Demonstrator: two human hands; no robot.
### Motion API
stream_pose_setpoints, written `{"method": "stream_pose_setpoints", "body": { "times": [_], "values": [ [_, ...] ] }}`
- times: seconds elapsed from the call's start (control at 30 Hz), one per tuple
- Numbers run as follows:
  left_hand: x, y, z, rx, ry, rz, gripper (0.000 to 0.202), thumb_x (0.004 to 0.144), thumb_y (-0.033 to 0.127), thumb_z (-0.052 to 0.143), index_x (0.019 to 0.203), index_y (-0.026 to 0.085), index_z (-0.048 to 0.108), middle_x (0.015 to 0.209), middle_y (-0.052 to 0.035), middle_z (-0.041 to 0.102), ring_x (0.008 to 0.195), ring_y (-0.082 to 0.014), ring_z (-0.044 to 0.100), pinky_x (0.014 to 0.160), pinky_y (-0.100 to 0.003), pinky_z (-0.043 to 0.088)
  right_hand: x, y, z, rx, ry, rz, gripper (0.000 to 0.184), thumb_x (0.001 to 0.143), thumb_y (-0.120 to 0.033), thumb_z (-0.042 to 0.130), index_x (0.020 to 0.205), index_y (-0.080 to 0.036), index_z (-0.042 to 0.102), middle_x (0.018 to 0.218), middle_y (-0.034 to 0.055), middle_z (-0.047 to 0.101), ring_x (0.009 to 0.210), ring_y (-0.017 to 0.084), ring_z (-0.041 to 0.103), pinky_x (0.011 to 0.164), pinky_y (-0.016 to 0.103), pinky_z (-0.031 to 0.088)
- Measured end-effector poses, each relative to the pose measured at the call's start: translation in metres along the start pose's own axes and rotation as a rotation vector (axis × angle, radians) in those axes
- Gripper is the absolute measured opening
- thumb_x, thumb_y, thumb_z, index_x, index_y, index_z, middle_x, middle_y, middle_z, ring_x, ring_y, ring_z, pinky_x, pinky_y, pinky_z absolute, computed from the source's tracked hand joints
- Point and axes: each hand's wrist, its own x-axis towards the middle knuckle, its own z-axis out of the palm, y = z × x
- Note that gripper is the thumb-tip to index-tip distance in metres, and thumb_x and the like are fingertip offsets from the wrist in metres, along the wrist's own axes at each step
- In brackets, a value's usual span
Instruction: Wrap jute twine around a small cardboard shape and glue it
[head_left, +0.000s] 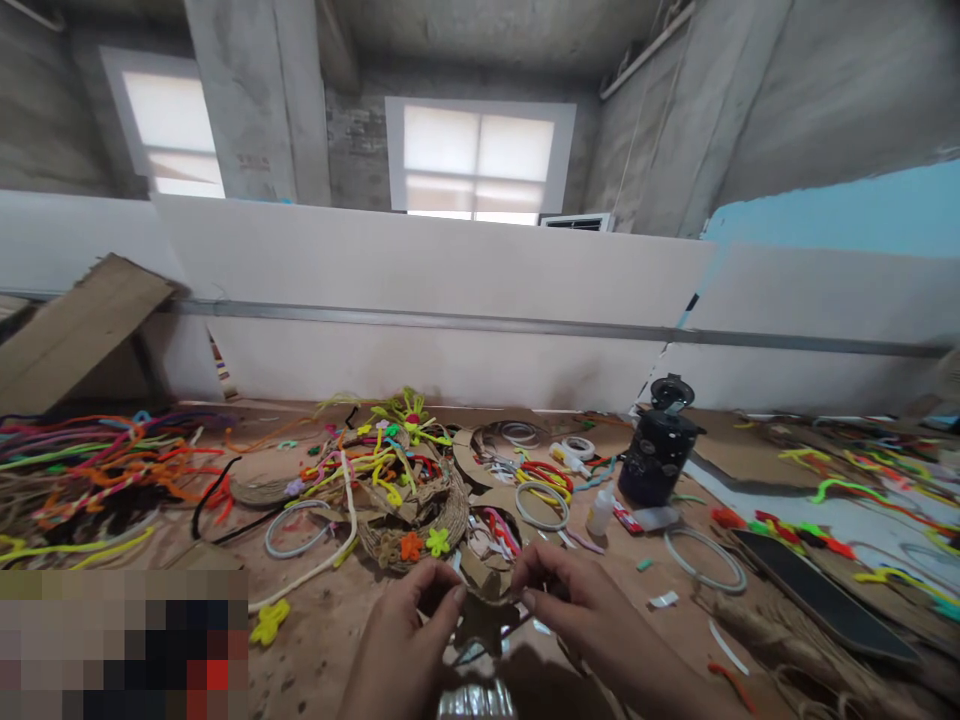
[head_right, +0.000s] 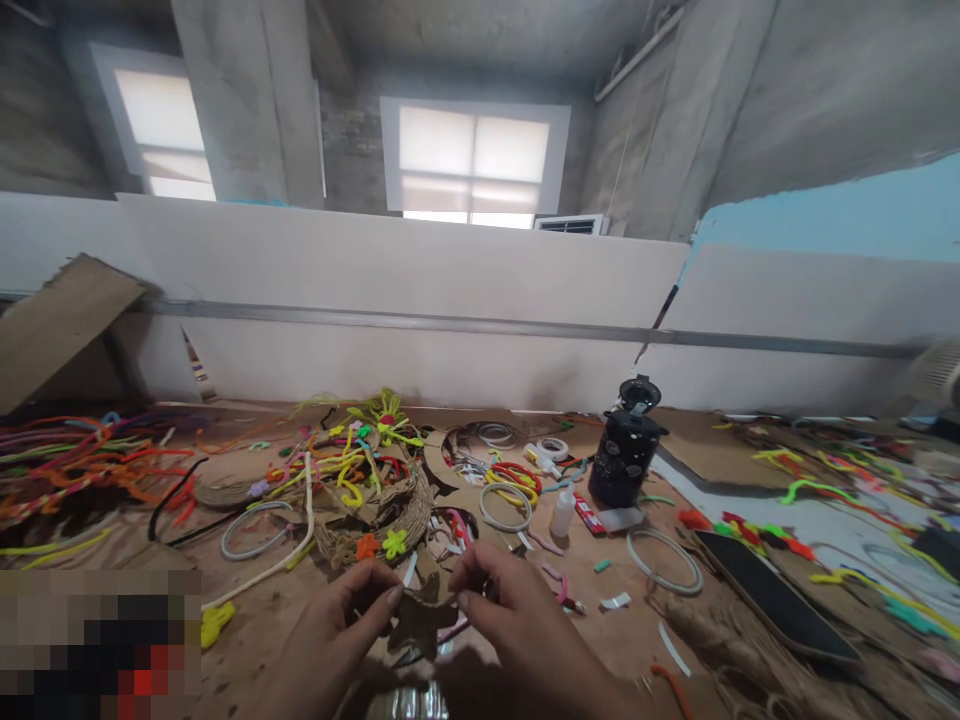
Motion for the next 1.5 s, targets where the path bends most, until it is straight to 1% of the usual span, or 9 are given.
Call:
{"method": "stream_pose_setpoints", "body": {
  "times": [0.17,0.4,0.6,0.73,0.93,1.03,1.13,1.33,1.5],
  "values": [
    [-0.002,0.003,-0.002,0.063,-0.052,-0.005,0.024,0.087,0.039,0.057,0.081,0.019,0.069,0.080,-0.0044,0.072,0.082,-0.0246,0.066,0.074,-0.031,0.045,0.010,-0.008,-0.002,-0.090,0.050,-0.051,0.007,0.078,-0.016,0.067,0.084,-0.018,0.066,0.075,-0.0011,0.062,0.071,0.015,0.055,0.062,0.024,0.038],
    [-0.001,0.007,0.001,-0.016,-0.042,-0.066,0.022,0.080,0.039,0.059,0.075,0.019,0.066,0.075,-0.0046,0.067,0.076,-0.0236,0.062,0.072,-0.033,0.045,0.014,-0.006,-0.001,-0.387,0.038,-0.187,0.034,0.074,0.003,0.071,0.098,-0.020,0.076,0.085,-0.0005,0.067,0.079,0.015,0.060,0.070,0.024,0.040],
    [-0.001,0.005,0.004,-0.059,-0.058,-0.093,0.021,0.079,0.039,0.061,0.073,0.019,0.066,0.073,-0.0040,0.065,0.077,-0.0223,0.060,0.071,-0.032,0.045,0.010,-0.006,-0.003,-0.404,0.012,-0.153,0.022,0.081,0.001,0.074,0.087,-0.020,0.077,0.083,-0.0005,0.071,0.081,0.016,0.064,0.072,0.024,0.042],
    [-0.002,0.009,0.003,-0.022,-0.057,-0.078,0.022,0.079,0.039,0.059,0.073,0.019,0.064,0.072,-0.0033,0.062,0.074,-0.0216,0.057,0.070,-0.031,0.043,0.007,-0.011,-0.005,-0.445,0.014,-0.138,0.021,0.077,0.000,0.079,0.087,-0.018,0.076,0.083,-0.0008,0.071,0.079,0.015,0.063,0.068,0.022,0.041],
    [-0.003,0.010,0.002,0.063,-0.077,-0.071,0.024,0.080,0.041,0.058,0.075,0.019,0.065,0.075,-0.0040,0.067,0.076,-0.0234,0.061,0.070,-0.031,0.043,0.002,-0.011,-0.008,-0.581,-0.028,-0.227,0.014,0.082,-0.004,0.079,0.080,-0.017,0.074,0.084,0.0003,0.070,0.077,0.014,0.062,0.069,0.021,0.039],
    [-0.005,0.006,0.004,0.055,-0.077,-0.070,0.024,0.082,0.042,0.059,0.076,0.019,0.066,0.075,-0.0031,0.069,0.075,-0.0229,0.063,0.069,-0.030,0.044,0.002,-0.010,-0.008,-0.560,-0.017,-0.237,0.013,0.084,-0.005,0.077,0.082,-0.017,0.072,0.086,0.0002,0.069,0.079,0.014,0.061,0.070,0.021,0.040],
    [-0.008,0.004,0.007,-0.019,-0.057,-0.082,0.023,0.084,0.040,0.060,0.077,0.019,0.067,0.075,-0.0024,0.069,0.075,-0.0216,0.063,0.069,-0.029,0.045,0.003,-0.008,-0.005,-0.491,-0.019,-0.146,0.011,0.086,-0.007,0.071,0.082,-0.017,0.070,0.082,-0.0004,0.068,0.077,0.015,0.060,0.067,0.022,0.039],
    [-0.008,0.003,0.007,-0.057,-0.105,-0.085,0.022,0.085,0.037,0.063,0.077,0.018,0.068,0.072,-0.0030,0.067,0.071,-0.0197,0.061,0.067,-0.028,0.047,0.004,0.001,0.004,-0.126,-0.010,-0.008,0.010,0.087,-0.010,0.059,0.084,-0.019,0.063,0.076,-0.0009,0.067,0.070,0.014,0.063,0.063,0.022,0.044],
    [-0.006,0.007,0.007,-0.043,-0.142,-0.071,0.020,0.084,0.032,0.062,0.084,0.017,0.076,0.082,-0.0050,0.076,0.081,-0.0225,0.067,0.074,-0.029,0.048,0.001,0.006,0.011,-0.046,0.035,0.019,0.009,0.086,-0.014,0.061,0.079,-0.019,0.059,0.071,-0.0016,0.064,0.068,0.014,0.059,0.060,0.022,0.041]
  ]
}}
